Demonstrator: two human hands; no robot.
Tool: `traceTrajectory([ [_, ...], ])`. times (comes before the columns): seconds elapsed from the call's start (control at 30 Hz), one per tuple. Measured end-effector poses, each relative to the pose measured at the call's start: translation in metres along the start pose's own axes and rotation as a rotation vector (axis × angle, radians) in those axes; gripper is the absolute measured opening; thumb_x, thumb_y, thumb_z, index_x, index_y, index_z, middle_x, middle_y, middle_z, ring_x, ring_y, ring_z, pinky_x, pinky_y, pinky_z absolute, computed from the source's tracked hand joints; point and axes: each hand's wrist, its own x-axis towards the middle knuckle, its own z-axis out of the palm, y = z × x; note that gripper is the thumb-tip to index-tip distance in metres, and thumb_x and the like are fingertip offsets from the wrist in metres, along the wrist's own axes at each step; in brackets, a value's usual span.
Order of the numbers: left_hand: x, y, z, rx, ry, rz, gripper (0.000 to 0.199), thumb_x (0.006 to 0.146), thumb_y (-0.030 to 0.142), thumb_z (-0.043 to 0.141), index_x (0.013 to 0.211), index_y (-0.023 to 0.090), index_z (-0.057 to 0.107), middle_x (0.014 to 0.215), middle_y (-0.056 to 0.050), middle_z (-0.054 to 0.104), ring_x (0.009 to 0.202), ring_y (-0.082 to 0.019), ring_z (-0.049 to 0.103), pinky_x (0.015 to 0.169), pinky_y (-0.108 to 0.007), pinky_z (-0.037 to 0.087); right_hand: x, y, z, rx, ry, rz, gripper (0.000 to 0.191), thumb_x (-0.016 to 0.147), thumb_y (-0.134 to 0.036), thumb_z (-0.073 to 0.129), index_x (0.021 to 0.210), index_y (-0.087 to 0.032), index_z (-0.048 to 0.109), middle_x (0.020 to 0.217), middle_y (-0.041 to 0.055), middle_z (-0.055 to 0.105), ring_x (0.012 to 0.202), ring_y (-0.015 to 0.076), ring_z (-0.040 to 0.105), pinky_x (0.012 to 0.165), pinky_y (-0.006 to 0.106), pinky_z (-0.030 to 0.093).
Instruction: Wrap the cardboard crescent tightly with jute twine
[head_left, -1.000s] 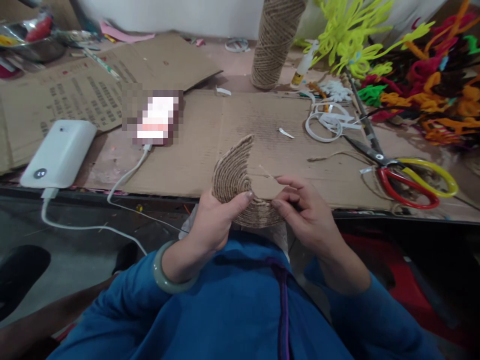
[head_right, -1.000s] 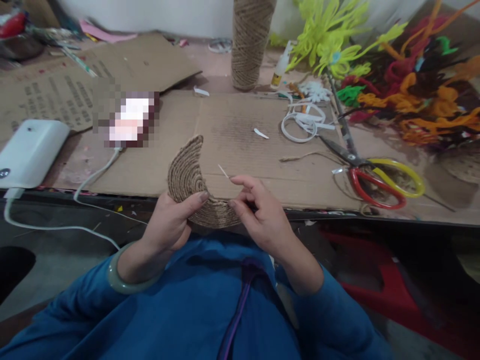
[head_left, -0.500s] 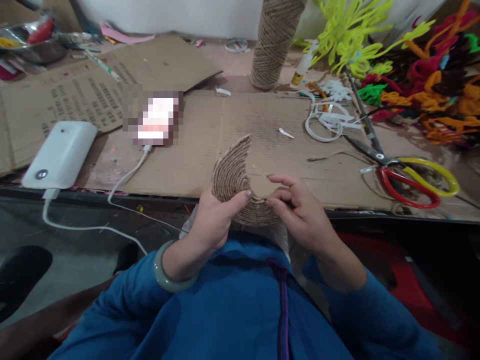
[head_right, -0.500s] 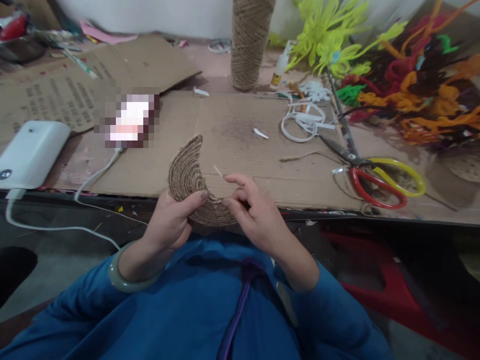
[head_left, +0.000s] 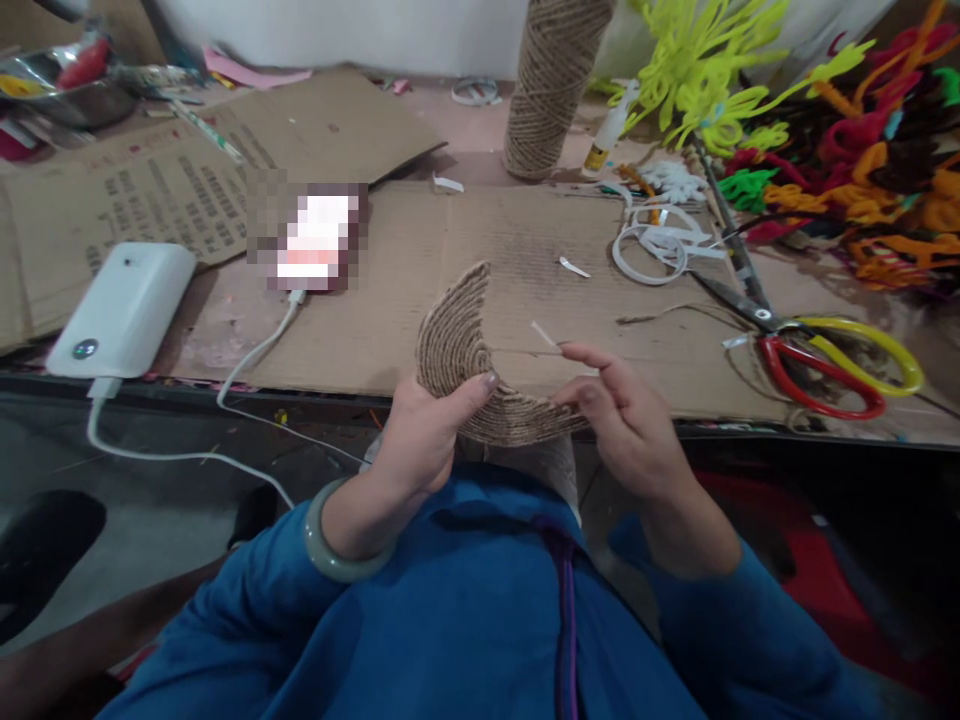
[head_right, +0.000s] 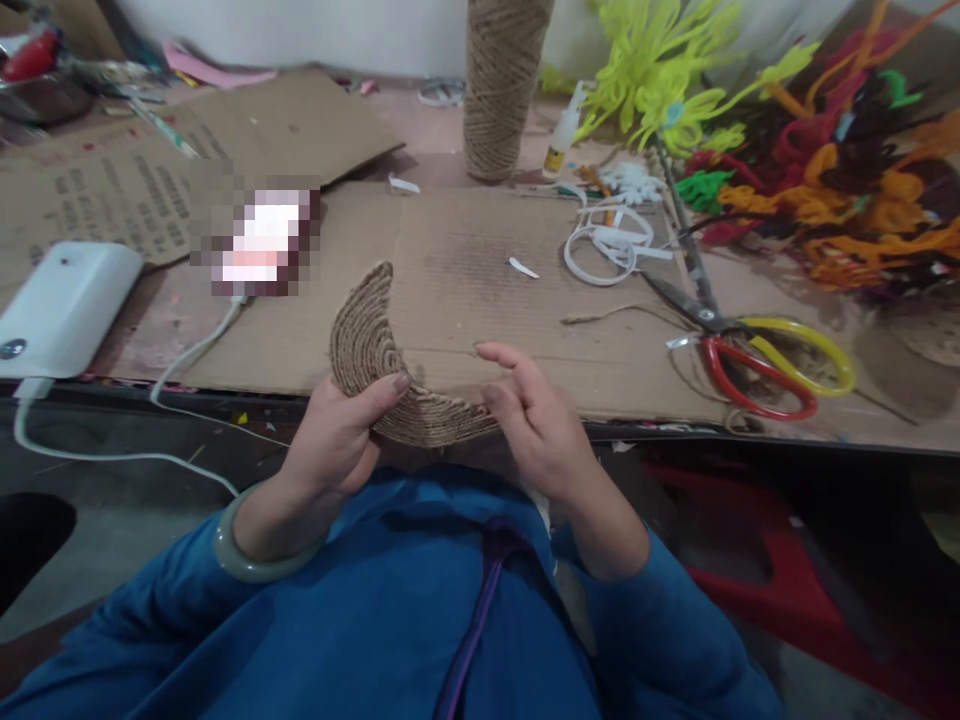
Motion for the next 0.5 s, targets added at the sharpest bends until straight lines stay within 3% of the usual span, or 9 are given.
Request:
traceTrajectory([
  [0.13,0.0018,0.0033,0.0002,0.01,0.022,0.0,0.041,0.067,0.025,0.082,0.107,0.02,0.072,0.097,-0.005,0.076,0.1,-0.026,0.07,0.095,-0.041,0.056,-0.0032,0.0011,-0.0078,0.096,-0.041,-0.003,0.045,0.095,-0.051,0.048,0.131,-0.024,0.045,0.085,0.0027,0.069,0.073,0.0173,0.063,0.067,0.032,0.05],
  [0.33,0.0002,0.0022,0.0042,-0.008,0.008,0.006,0.041,0.069,0.025,0.081,0.109,0.021,0.071,0.096,-0.005,0.076,0.099,-0.026,0.07,0.094,-0.042,0.056,-0.0067,0.0006,-0.0014,0.004,0.016,-0.068,0.028,0.094,-0.033,0.057,0.121,-0.027,0.052,0.078,-0.0017,0.064,0.069,0.0137,0.061,0.067,0.03,0.049],
  [0.5,0.0003,0.001,0.0022,0.011,0.03,0.038,0.043,0.068,0.025,0.081,0.109,0.021,0.071,0.097,-0.005,0.076,0.1,-0.026,0.07,0.096,-0.043,0.055,-0.0025,0.0037,0.0006,0.107,-0.007,-0.029,0.029,0.092,-0.04,0.058,0.117,-0.026,0.053,0.074,-0.0019,0.063,0.064,0.0137,0.059,0.061,0.029,0.047],
])
